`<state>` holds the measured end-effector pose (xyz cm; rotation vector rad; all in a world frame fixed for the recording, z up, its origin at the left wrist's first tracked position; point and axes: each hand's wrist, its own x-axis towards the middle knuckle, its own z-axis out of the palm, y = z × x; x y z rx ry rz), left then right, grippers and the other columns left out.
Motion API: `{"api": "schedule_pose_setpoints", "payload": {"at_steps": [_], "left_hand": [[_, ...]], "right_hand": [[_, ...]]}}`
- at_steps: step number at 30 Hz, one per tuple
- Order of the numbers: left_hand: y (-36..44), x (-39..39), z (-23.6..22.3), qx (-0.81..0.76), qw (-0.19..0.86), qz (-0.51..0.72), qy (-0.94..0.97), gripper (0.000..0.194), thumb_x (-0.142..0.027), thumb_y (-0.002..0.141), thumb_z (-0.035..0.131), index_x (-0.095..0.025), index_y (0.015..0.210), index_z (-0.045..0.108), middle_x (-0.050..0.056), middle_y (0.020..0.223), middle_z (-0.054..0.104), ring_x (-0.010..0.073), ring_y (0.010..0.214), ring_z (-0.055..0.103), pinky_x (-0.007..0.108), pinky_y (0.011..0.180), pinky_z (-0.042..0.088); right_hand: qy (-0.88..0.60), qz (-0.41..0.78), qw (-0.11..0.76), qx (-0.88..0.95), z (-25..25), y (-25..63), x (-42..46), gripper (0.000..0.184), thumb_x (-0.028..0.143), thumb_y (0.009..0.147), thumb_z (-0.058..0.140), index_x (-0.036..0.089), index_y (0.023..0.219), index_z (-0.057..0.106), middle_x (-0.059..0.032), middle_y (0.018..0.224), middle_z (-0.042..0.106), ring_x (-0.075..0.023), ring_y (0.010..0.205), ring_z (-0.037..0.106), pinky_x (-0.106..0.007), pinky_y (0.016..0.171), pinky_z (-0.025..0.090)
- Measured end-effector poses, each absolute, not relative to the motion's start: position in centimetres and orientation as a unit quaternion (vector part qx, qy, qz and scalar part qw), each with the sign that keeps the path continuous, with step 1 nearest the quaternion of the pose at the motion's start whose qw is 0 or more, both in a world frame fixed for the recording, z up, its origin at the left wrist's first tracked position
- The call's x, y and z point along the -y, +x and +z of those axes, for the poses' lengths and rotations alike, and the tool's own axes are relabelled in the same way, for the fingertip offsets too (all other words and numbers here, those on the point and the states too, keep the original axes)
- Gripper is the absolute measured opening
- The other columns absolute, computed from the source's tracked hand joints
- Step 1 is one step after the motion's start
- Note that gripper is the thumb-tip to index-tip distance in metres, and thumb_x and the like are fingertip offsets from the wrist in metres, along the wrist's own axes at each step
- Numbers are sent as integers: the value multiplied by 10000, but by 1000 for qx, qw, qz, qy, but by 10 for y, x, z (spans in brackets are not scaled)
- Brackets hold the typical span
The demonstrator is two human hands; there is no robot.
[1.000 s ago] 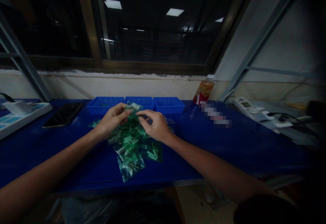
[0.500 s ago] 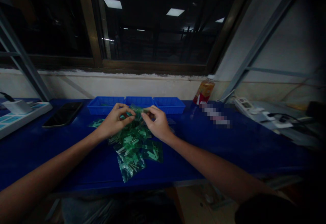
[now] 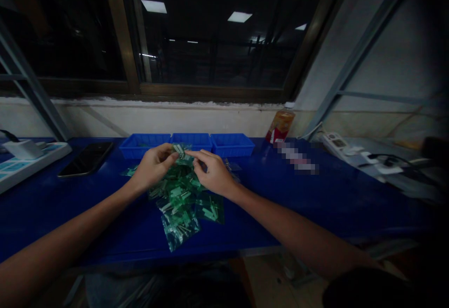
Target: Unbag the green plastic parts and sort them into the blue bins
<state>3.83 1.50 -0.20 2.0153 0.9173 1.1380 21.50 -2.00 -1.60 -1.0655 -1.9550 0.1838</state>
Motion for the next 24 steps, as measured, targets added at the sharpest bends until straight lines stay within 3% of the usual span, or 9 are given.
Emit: {"api": "schedule_pose_setpoints", "payload": {"at_steps": [2,4,7,10,14,16,19,21,24], "left_hand": [[38,-11,-2,-336,179,432,818,186,-271,791,507,-160,901,608,38,804,608,158,729,551,263,637,421],[38,-7,-1,-298,78,418,855,186,-229,806,495,-166,929,619,49,842,605,158,776,551,271,685,425],[38,-3,0,-246,24,401,882,193,-200,826,478,-180,954,620,55,882,603,156,827,549,291,768,420],[38,-3,0,-240,8,379,894,197,-218,817,494,-207,966,621,52,925,598,171,878,541,323,822,402],[39,-6,2,-314,115,339,879,256,-370,812,489,-182,919,627,51,869,623,189,805,565,302,711,425],[39,-8,3,-369,226,333,838,385,-461,835,400,-154,832,632,57,763,634,183,695,573,281,610,420],[40,-10,4,-406,383,352,751,536,-542,834,308,-123,717,621,79,666,623,183,619,569,269,535,397],[40,-12,4,-405,444,366,711,502,-534,811,363,-117,680,608,77,649,615,176,600,563,259,515,381],[39,-15,3,-391,468,394,687,296,-397,770,486,-131,684,580,45,671,609,148,580,550,233,503,370]], "right_hand": [[-449,131,433,771,-16,214,20,228,265,825,436,177,944,610,-9,688,582,-103,580,493,-242,563,379],[-460,192,441,747,-16,213,20,311,386,847,401,166,763,604,5,598,545,-98,540,480,-239,530,359],[-460,271,471,702,-15,212,18,444,463,860,331,171,590,529,9,537,497,-95,519,467,-239,511,353],[-466,298,494,671,-16,212,16,352,394,834,402,174,579,506,26,507,470,-90,487,449,-226,467,330],[-478,196,500,695,-17,212,18,228,307,811,444,169,686,576,56,445,405,-81,418,384,-223,430,282],[-473,123,479,729,-16,212,22,221,294,814,447,174,805,632,39,480,488,-88,428,412,-237,461,320],[-442,66,464,765,-15,211,26,257,255,817,437,198,956,645,-25,753,662,-127,591,557,-269,582,417],[-424,57,466,775,-15,211,28,293,222,817,419,194,1019,629,-52,912,668,-147,715,593,-284,649,443],[-428,70,462,774,-13,210,29,336,190,805,405,184,1079,599,-57,882,661,-138,668,576,-282,617,442]]}}
